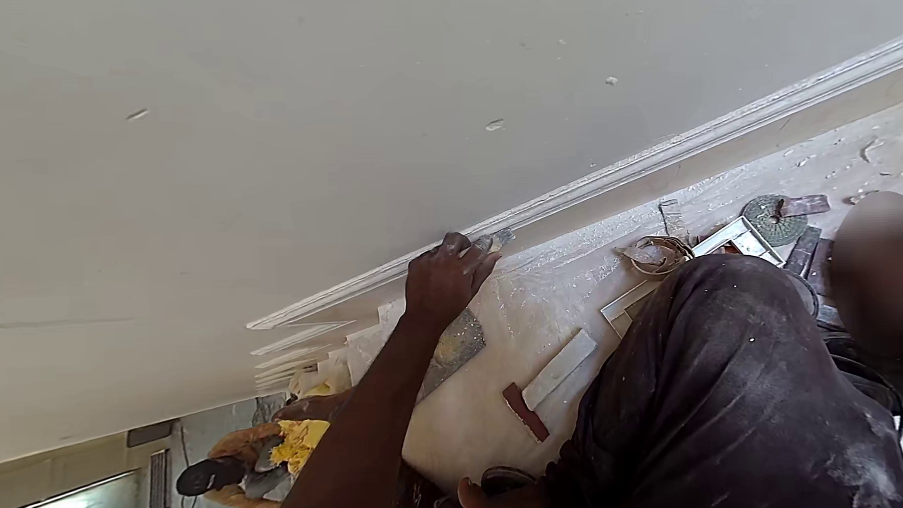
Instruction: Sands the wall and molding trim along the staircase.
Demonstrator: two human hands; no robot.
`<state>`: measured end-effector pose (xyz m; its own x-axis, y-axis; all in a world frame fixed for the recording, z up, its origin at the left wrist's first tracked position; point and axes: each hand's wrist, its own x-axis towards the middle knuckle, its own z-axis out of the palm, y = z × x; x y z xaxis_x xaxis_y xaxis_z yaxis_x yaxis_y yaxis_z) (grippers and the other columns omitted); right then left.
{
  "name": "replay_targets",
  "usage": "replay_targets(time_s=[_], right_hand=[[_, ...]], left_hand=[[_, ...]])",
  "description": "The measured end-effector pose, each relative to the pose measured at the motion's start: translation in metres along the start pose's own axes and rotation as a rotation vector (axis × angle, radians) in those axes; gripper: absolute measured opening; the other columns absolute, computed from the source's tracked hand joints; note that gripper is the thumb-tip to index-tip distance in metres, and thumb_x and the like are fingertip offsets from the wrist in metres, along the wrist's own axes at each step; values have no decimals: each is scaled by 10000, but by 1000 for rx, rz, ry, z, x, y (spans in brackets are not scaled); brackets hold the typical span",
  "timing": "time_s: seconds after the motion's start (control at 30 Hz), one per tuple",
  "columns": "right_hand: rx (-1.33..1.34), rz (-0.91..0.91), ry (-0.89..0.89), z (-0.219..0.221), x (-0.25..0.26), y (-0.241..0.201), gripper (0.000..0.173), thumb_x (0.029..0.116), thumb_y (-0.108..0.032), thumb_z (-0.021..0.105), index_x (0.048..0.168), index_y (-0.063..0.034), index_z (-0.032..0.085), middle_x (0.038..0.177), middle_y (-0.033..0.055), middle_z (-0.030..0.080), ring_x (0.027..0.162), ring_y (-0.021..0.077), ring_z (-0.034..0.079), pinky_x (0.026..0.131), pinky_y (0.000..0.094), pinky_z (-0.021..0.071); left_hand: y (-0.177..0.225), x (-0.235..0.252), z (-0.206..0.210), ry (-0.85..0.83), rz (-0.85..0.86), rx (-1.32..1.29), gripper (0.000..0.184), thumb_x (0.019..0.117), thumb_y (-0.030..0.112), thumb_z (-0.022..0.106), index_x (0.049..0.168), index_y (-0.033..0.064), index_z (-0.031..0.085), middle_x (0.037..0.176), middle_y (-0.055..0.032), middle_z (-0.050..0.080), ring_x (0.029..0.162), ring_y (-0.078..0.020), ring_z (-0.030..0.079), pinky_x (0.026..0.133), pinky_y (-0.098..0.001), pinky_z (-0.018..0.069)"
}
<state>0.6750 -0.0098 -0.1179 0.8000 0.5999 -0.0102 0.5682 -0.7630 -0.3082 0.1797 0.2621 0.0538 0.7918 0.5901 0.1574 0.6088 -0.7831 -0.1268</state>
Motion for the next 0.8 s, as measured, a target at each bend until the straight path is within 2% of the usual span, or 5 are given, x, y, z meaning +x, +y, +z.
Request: replay_targets(time_s=[0.23,0.5,0.63,0.73,0.8], right_hand=[[-7,-13,25,-14,-2,-15,775,963,-618,378,1381,18,530,1545,282,425,1420,516,401,1076,725,328],[3,-19,12,-16,-6,-18,779,983,-607,360,1394,37,508,1551,298,411,1428,528,388,1096,718,312],[8,-15,24,-17,-7,-21,754,986,-591,379,1380,34,529,1553,279,420,1432,507,393,1102,706,314],[13,-25,28,-19,-6,-19,735,981,-577,402,1360,35,549,1533,290,440,1418,510,410,1090,706,327],[16,-28,17,-20,-8,-19,740,983,-582,400,1363,37,544,1534,295,436,1418,512,410,1091,707,324]], left_hand=[[126,97,5,-9,-76,22,329,1058,360,543,1113,112,752,971,-209,704,710,-361,707,553,-484,553],[38,12,5,42,-62,42,426,1076,402,508,1229,81,743,986,-221,698,775,-386,714,580,-511,561],[100,72,8,23,-74,6,357,1046,365,574,1187,95,761,1017,-219,725,821,-391,732,637,-544,584],[157,125,9,44,-48,24,331,1048,364,561,1078,101,760,932,-196,696,697,-346,703,540,-475,547],[154,125,9,47,-37,0,376,1063,401,532,1133,112,761,924,-181,681,680,-331,691,527,-456,541]])
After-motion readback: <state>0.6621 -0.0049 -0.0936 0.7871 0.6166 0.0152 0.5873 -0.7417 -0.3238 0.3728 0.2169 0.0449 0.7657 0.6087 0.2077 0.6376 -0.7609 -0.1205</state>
